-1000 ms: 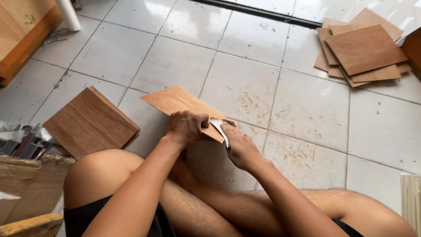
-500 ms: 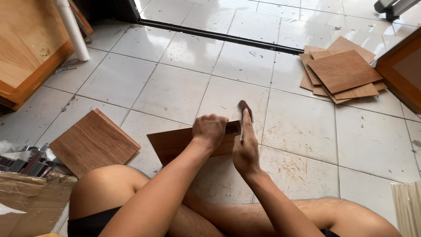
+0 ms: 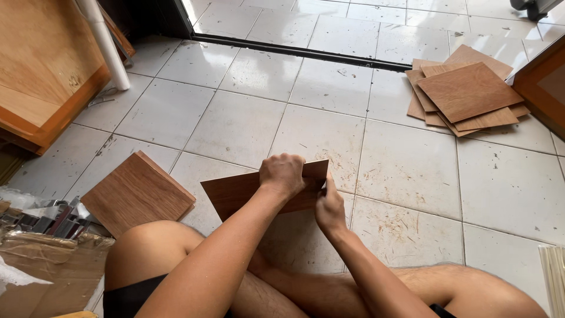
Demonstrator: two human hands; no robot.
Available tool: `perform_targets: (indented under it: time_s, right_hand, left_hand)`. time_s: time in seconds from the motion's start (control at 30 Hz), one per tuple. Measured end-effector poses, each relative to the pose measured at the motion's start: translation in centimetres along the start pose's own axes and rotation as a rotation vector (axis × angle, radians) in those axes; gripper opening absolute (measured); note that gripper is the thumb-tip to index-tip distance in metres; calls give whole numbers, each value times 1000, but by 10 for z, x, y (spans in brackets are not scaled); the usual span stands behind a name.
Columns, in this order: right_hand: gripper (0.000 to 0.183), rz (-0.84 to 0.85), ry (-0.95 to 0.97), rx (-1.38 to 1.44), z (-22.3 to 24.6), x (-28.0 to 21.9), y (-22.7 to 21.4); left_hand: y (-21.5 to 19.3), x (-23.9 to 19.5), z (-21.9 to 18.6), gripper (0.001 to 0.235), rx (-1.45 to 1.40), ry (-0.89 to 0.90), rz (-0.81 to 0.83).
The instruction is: The person sits on the floor and sands a small rectangular wooden tile using a sanding block. They repeatedly rub the block over the surface and edges of the tile, flipping it over to sand both sides.
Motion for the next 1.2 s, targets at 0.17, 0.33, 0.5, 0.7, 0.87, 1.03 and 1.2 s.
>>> perform_targets:
  time_s: [0.17,0.33,0.5,0.7,0.87,1.03,1.2]
  right_hand:
    - [76,-126,-98,207,84,-30,-51]
    - [71,51,138,64,12,-7,12]
    - [72,-398,-331,172,74,-7,-43]
    - [64,-465,-458,39,40,16,-77]
    - [55,-301,141,303,-52,57,-71]
    - [33,-217,-76,833,-9,53,-67]
    - [23,-294,-438,541,10,35,-111]
  left_hand:
    - [12,6,12,20,-11,-20,24]
    - [-39,-19,-19,27,-56,-16,65]
    - [-57,-4,-11,27,-110,26,-33]
    - [-97,-17,-34,26,-280,128,-213]
    - [-99,-8,8,49,-692,241,-515]
    - [-71,-25,14,51,-1082,72,-582]
    - [-48,-56,32,114,-1536,106,241]
Point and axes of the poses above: each hand's wrist, its own x-axis towards the middle knuckle, its own y-axis out of the palm, z = x × y, the point moved 2 cm from there along x, towards the middle knuckle, and after that the axes turned 13 degrees about -x, right-handed, at the moved point
